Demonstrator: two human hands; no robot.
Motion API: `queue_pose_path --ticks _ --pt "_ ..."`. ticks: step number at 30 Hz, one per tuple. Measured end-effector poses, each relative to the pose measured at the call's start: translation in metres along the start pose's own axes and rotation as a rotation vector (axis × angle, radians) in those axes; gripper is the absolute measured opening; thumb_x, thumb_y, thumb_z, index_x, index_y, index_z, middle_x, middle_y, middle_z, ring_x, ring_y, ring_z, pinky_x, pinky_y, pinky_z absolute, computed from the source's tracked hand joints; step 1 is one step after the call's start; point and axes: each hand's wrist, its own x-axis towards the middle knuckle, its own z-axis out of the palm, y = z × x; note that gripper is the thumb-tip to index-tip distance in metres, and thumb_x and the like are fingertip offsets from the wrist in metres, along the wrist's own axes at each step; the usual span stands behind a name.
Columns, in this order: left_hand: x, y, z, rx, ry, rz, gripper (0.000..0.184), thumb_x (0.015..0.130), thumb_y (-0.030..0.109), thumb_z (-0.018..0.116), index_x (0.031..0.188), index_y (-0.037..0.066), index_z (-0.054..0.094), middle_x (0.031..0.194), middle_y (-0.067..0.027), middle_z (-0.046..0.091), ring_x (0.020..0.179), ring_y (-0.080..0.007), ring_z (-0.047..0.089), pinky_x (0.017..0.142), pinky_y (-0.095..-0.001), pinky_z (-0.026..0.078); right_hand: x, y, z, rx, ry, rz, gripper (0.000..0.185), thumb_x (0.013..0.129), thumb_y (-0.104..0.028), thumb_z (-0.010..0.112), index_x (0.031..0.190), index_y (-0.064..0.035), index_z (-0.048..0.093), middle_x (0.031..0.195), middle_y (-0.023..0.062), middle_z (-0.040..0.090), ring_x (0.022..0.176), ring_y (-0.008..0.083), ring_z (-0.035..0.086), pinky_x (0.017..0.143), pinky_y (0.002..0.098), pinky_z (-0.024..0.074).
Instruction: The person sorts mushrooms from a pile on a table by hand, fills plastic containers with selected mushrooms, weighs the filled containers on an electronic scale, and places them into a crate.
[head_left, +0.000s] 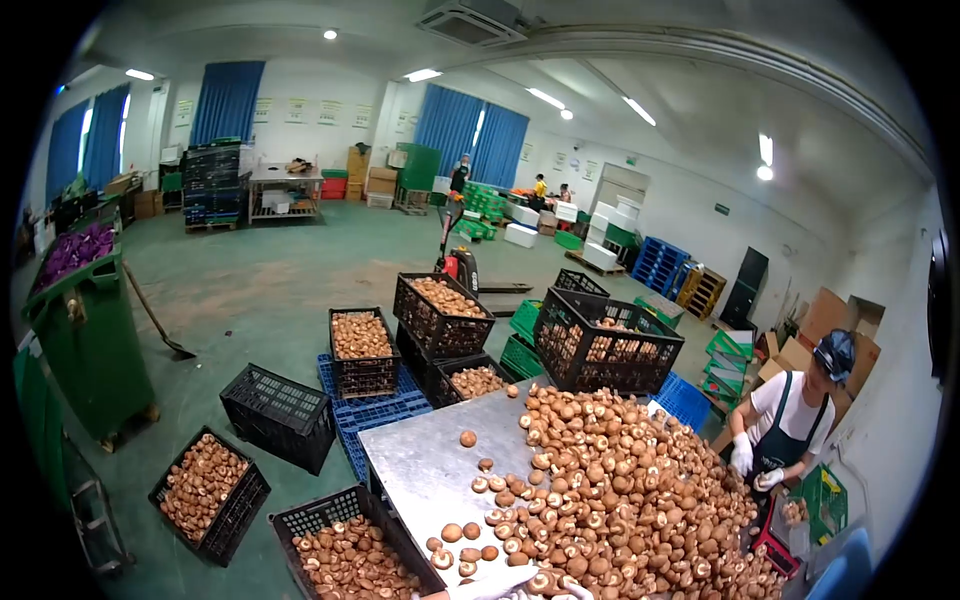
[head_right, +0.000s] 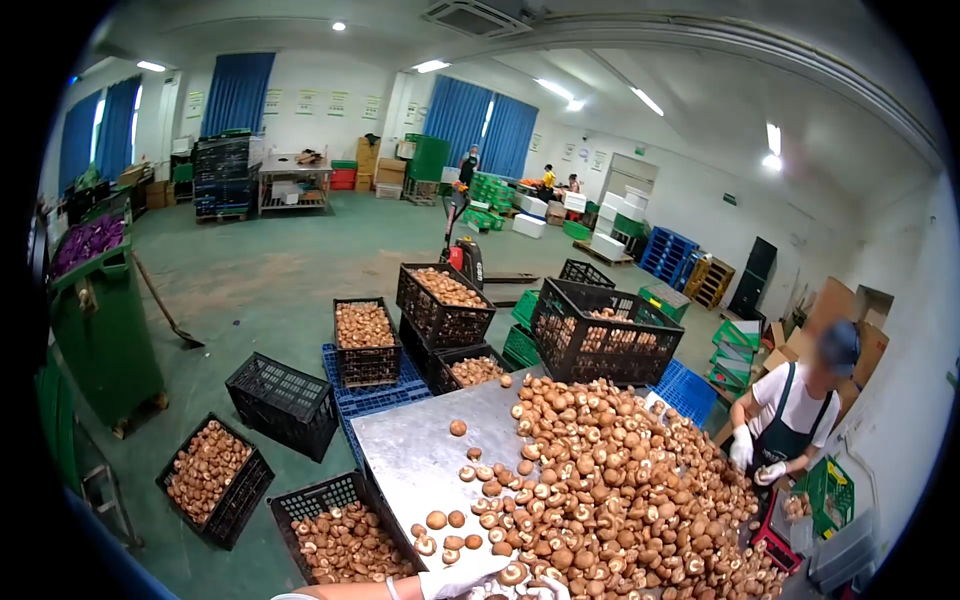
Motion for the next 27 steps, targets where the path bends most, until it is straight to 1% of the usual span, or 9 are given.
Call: queue_pose_path --ticks 14,15,16,17,18,20,22,24,27 --pt "-0.032 -0.027 -0.054 -0.157 0.099 0.010 0.033 0.097 0.027 0.049 0.117 0.001 0.053 0.116 -0.0116 0.060 0.105 -0.0229 0.059 0.088 -0.0355 0.050 -0.051 0.078 0.000 0.328 0.345 0.268 0.025 0.093 -0.013 0.055 0.116 -0.0027 0.060 0.108 0.0074 0.063 0.094 0.0144 0.057 0.081 0.0264 0.0463" --pt "-0.060 -0.003 -0.013 -0.160 0.096 0.039 0.034 0.096 0.023 0.048 0.120 -0.001 0.052 0.116 -0.0148 0.059 0.105 -0.0260 0.060 0.089 -0.0393 0.051 -0.054 0.082 0.001 0.347 0.359 0.285 0.025 0.093 -0.013 0.056 0.116 -0.0025 0.060 0.109 0.0074 0.063 0.094 0.0141 0.057 0.081 0.0260 0.0464" --pt "-0.058 -0.011 -0.028 -0.182 0.060 0.098 0.037 0.095 0.023 0.049 0.123 -0.001 0.051 0.117 -0.0151 0.060 0.105 -0.0266 0.061 0.091 -0.0399 0.051 -0.056 0.089 0.001 0.365 0.372 0.295 0.025 0.093 -0.013 0.056 0.116 -0.0024 0.060 0.109 0.0074 0.063 0.094 0.0137 0.057 0.081 0.0256 0.0465" --pt "-0.056 -0.017 -0.042 -0.154 0.088 0.089 0.037 0.096 0.024 0.048 0.122 -0.002 0.052 0.116 -0.0148 0.060 0.105 -0.0265 0.061 0.091 -0.0400 0.051 -0.060 0.100 -0.002 0.188 0.338 0.121 0.026 0.093 -0.012 0.056 0.116 -0.0021 0.061 0.112 0.0085 0.063 0.097 0.0145 0.057 0.084 0.0253 0.0459" --pt "-0.060 -0.015 -0.040 -0.124 0.115 0.078 0.037 0.096 0.024 0.048 0.121 -0.002 0.052 0.114 -0.0146 0.061 0.105 -0.0264 0.061 0.091 -0.0400 0.051 -0.062 0.099 0.002 0.352 0.369 0.257 0.025 0.093 -0.012 0.055 0.115 -0.0006 0.062 0.113 0.0102 0.063 0.099 0.0169 0.057 0.086 0.0259 0.0454" --pt "-0.065 -0.015 -0.040 -0.047 0.082 0.015 0.035 0.096 0.025 0.047 0.117 -0.002 0.055 0.107 -0.0119 0.064 0.103 -0.0233 0.061 0.089 -0.0387 0.052 -0.071 0.089 -0.001 0.132 0.348 0.220 0.024 0.093 -0.009 0.054 0.113 0.0007 0.062 0.114 0.0118 0.063 0.103 0.0200 0.057 0.089 0.0276 0.0448" --pt "-0.057 -0.027 -0.052 -0.018 0.136 -0.003 0.035 0.097 0.027 0.046 0.112 -0.002 0.057 0.101 -0.0095 0.064 0.098 -0.0232 0.062 0.086 -0.0371 0.052 -0.079 0.128 0.000 -0.203 0.356 0.066 0.026 0.090 -0.013 0.055 0.112 -0.0002 0.063 0.115 0.0143 0.063 0.105 0.0271 0.058 0.093 0.0351 0.0438" --pt "-0.035 -0.057 -0.102 0.043 0.140 -0.043 0.033 0.098 0.028 0.046 0.097 -0.001 0.060 0.079 -0.0070 0.062 0.092 -0.0250 0.064 0.082 -0.0368 0.052 -0.091 0.127 -0.001 -0.276 0.274 0.219 0.028 0.090 -0.020 0.056 0.110 -0.0030 0.064 0.109 0.0156 0.064 0.101 0.0305 0.058 0.091 0.0376 0.0447" --pt "-0.027 -0.072 -0.112 0.014 0.206 -0.151 0.024 0.095 0.023 0.053 0.090 0.000 0.059 0.072 -0.0066 0.060 0.089 -0.0253 0.064 0.082 -0.0366 0.052 -0.112 0.141 0.004 -0.417 0.326 0.263 0.027 0.088 -0.026 0.057 0.105 -0.0054 0.065 0.100 0.0160 0.065 0.094 0.0323 0.060 0.085 0.0393 0.0470"
